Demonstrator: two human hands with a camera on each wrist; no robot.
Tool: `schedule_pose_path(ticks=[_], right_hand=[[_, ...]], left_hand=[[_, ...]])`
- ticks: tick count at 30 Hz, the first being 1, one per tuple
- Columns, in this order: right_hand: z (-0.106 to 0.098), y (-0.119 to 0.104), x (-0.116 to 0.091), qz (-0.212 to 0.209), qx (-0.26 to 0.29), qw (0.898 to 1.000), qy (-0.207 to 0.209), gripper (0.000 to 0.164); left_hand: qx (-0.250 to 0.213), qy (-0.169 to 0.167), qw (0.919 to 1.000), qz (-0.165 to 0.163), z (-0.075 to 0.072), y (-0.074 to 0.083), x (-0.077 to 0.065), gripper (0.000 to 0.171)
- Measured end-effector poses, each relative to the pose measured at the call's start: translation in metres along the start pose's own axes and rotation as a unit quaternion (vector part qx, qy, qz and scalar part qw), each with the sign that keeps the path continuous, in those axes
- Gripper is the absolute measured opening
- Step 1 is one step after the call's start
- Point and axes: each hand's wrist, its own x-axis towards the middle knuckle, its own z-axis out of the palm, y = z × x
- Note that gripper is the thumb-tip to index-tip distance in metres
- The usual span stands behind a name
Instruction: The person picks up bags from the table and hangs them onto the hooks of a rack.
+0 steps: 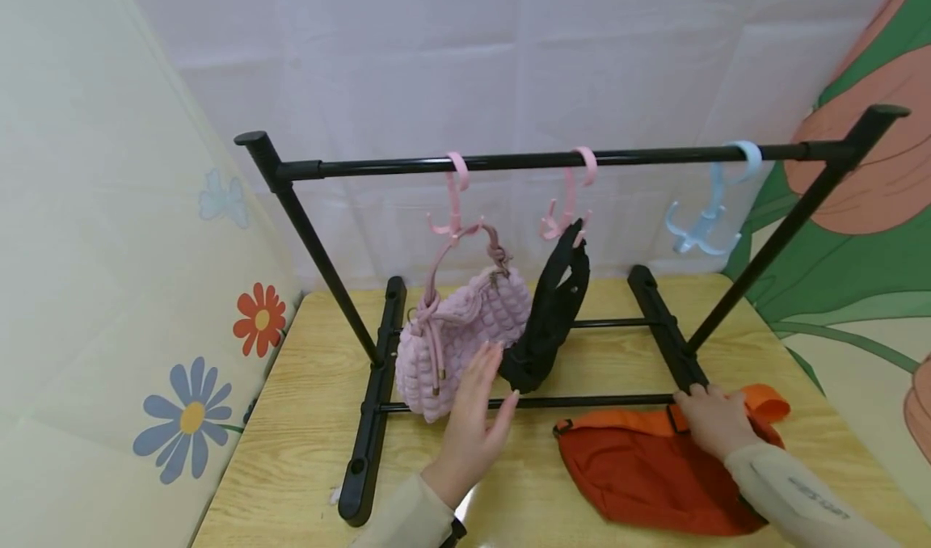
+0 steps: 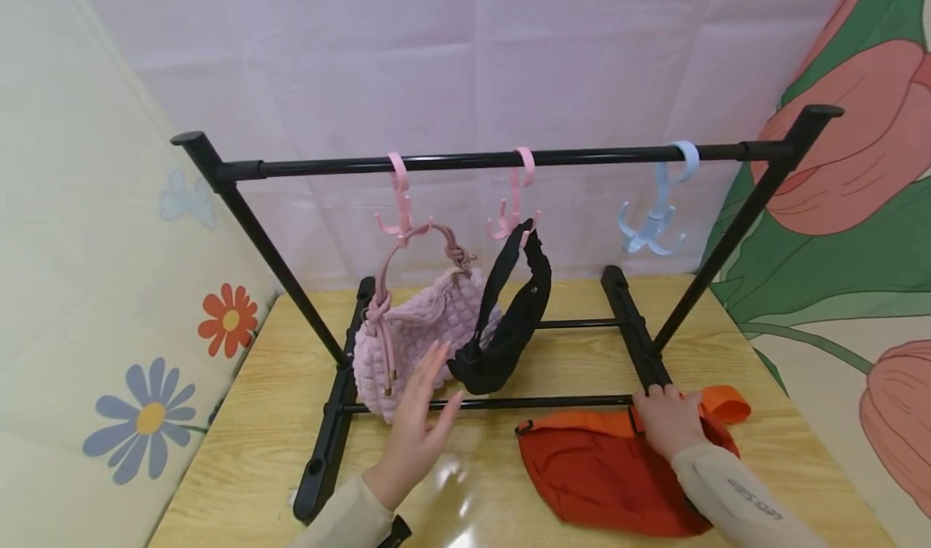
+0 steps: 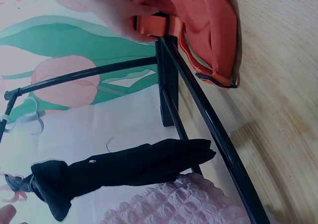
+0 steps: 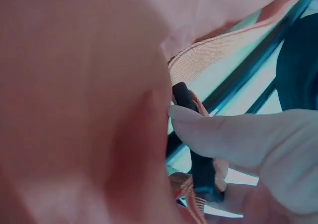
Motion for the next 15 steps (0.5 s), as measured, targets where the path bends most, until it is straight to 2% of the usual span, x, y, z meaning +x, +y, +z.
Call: schedule_pose_path(ticks=[6, 11, 15], right_hand=[[-0.009, 0.001, 0.0, 0.001, 0.03, 0.999, 0.023, 0.023], [-0.023, 0.004, 0.0, -0.004, 0.075, 0.997, 0.014, 0.038], [-0.037, 0.007, -0.001, -0.011, 0.131, 0.991, -0.001, 0.047]], left_hand=[[0.015, 0.001, 0.9987, 0.048, 0.002, 0.001, 0.004, 0.046], [0.018, 0.006, 0.9965, 0.081, 0.004, 0.002, 0.007, 0.042], [0.017, -0.002, 0.9957, 0.091, 0.006, 0.003, 0.007, 0.041]])
